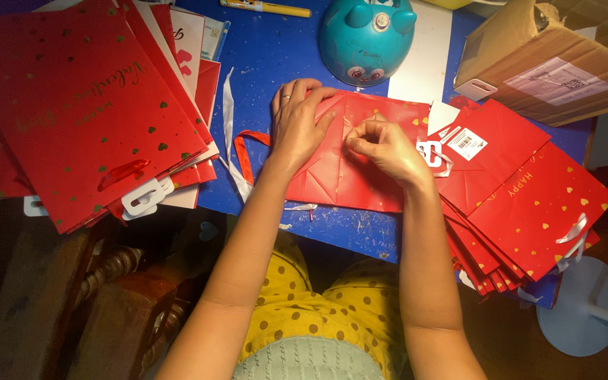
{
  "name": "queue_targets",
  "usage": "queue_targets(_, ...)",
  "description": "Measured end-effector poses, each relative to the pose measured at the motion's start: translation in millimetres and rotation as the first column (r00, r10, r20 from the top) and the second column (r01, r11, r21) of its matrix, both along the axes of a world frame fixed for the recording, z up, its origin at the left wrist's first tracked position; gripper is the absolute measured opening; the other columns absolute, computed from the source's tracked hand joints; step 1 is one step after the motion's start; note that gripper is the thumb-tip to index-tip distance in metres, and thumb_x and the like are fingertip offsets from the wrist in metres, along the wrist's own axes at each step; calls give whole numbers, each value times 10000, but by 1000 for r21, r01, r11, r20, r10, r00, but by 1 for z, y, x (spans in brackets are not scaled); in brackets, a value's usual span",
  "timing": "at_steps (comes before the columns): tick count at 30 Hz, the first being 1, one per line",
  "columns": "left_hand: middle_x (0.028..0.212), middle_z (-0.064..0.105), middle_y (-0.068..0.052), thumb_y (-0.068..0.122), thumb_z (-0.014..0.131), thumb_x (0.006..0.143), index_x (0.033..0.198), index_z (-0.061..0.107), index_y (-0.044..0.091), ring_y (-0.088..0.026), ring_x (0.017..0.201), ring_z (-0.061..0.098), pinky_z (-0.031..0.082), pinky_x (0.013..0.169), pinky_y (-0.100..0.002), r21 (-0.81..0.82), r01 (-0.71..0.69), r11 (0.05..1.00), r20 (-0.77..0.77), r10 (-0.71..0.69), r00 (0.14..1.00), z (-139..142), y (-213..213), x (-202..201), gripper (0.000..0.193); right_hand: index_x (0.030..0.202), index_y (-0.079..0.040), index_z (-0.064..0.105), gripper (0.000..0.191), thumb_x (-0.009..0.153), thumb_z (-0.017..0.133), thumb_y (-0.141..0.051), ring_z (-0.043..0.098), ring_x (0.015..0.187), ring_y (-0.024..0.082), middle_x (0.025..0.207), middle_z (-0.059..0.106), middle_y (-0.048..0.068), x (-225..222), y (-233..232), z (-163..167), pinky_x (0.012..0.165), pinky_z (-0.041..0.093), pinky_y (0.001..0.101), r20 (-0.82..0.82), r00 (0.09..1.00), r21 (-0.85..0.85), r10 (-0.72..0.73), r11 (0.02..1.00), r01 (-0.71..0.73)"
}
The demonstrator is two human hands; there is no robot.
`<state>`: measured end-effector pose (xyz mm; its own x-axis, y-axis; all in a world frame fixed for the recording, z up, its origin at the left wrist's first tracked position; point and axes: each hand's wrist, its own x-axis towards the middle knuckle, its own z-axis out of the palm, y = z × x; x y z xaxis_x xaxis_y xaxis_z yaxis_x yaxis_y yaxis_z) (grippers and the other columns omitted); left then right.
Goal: The person assembles red gift bags by folding the flat paper, inserting white plastic handles, and securing them with small adhesive stickers. The person works on a blue table, handling multiple bags one at a time and stacking the finished bags.
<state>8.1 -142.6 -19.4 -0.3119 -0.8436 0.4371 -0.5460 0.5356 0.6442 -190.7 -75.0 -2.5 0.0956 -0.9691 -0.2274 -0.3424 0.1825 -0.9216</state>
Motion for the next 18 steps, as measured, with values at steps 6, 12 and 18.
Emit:
queue_targets(6, 1216, 612, -85, 199, 803, 832, 1154, 723, 125, -302, 1224, 524, 337, 1119, -476, 1, 4, 1000, -1, -4, 1000, -2, 0, 0, 340, 860, -7, 735, 162, 905, 739, -163, 562, 890, 128, 882, 616, 52, 3, -1, -3, 809, 477, 307, -159, 987, -122, 2, 992, -21)
queue_targets(12, 1305, 583, -94, 259, 814, 836, 1228, 700, 151, -310, 1315, 484, 272, 1191, -504, 77, 68, 995, 5, -69, 998, -5, -2, 4, 423, 871, -15, 728, 182, 901, 751, -192, 574, 815, 126, 937, 555, 41, 9, 0, -5, 734, 492, 292, -166, 983, -98, -71, 994, 56)
queue_targets(18, 1495, 458, -141, 445, 898, 721, 1362, 612, 173, -356, 1468, 296, 91, 1231, -565, 233, 231, 945, 53, -250, 967, -3, -8, 14, 753, 859, -11, 720, 174, 896, 746, -179, 594, 789, 124, 934, 558, 36, 11, 1, -4, 709, 503, 293, -203, 972, -93, -119, 990, 102)
